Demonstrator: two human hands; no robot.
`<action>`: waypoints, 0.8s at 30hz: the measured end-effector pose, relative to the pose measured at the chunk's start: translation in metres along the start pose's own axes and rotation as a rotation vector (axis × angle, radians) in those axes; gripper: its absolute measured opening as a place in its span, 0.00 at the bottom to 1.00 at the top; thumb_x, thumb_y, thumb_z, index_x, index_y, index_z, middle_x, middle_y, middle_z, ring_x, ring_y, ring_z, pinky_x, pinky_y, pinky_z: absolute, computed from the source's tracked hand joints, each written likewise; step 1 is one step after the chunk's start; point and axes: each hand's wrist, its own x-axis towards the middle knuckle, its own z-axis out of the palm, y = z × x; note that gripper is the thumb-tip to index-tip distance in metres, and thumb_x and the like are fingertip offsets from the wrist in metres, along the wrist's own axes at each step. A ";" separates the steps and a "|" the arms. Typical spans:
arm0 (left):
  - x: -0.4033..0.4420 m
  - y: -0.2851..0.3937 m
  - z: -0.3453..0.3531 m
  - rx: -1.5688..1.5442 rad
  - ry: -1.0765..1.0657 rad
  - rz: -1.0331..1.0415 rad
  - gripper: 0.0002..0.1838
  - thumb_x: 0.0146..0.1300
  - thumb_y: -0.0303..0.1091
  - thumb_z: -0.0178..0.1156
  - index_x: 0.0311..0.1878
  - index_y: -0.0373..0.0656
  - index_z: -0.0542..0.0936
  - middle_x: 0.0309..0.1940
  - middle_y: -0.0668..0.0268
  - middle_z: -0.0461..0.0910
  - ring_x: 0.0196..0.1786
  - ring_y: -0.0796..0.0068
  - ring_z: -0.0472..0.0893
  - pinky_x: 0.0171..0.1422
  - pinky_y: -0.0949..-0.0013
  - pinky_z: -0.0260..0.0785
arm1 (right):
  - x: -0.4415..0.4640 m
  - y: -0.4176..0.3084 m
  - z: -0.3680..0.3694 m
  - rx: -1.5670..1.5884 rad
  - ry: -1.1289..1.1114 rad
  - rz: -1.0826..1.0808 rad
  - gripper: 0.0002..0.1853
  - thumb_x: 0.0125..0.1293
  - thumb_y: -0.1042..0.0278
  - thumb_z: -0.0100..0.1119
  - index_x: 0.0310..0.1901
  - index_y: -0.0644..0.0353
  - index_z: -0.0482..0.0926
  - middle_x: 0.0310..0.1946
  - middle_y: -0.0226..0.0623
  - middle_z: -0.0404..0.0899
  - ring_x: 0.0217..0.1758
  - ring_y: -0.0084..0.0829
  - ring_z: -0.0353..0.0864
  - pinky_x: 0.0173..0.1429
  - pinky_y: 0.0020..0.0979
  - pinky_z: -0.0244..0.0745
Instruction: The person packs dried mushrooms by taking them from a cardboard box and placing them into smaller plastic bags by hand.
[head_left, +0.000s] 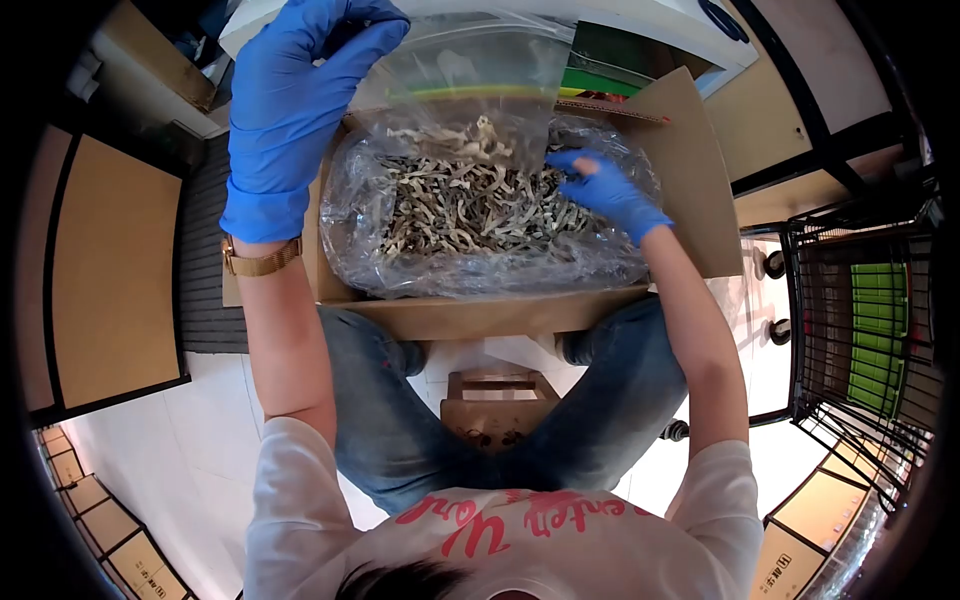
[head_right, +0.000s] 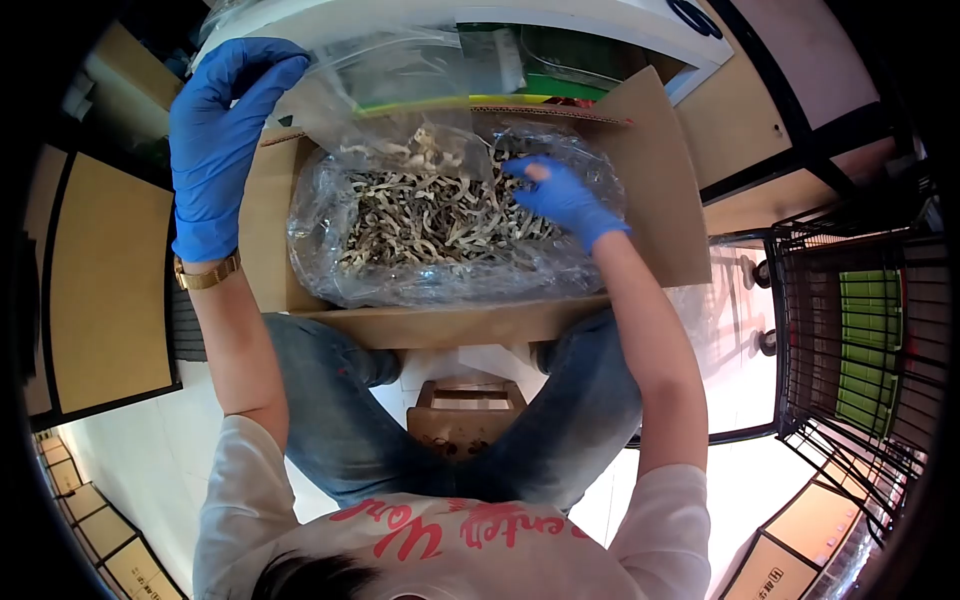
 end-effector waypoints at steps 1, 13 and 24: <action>-0.001 0.002 0.000 0.015 0.003 0.023 0.07 0.61 0.25 0.63 0.43 0.39 0.82 0.36 0.71 0.82 0.39 0.84 0.78 0.45 0.79 0.70 | -0.004 0.012 0.017 -0.005 0.000 -0.001 0.23 0.62 0.72 0.58 0.59 0.48 0.75 0.60 0.43 0.73 0.60 0.41 0.75 0.61 0.38 0.72; -0.006 0.010 0.009 -0.168 -0.123 -0.064 0.05 0.61 0.24 0.62 0.41 0.39 0.81 0.35 0.73 0.81 0.38 0.85 0.77 0.44 0.79 0.69 | -0.001 0.062 0.060 -0.749 -0.387 -0.011 0.27 0.54 0.77 0.58 0.57 0.44 0.74 0.59 0.44 0.71 0.53 0.47 0.78 0.53 0.42 0.77; -0.024 -0.034 0.031 0.014 -0.731 -0.249 0.16 0.67 0.43 0.56 0.41 0.37 0.81 0.31 0.64 0.81 0.33 0.73 0.78 0.41 0.71 0.70 | -0.005 0.047 0.058 -0.707 -0.383 0.164 0.15 0.56 0.75 0.57 0.46 0.50 0.79 0.47 0.45 0.77 0.51 0.47 0.79 0.52 0.44 0.75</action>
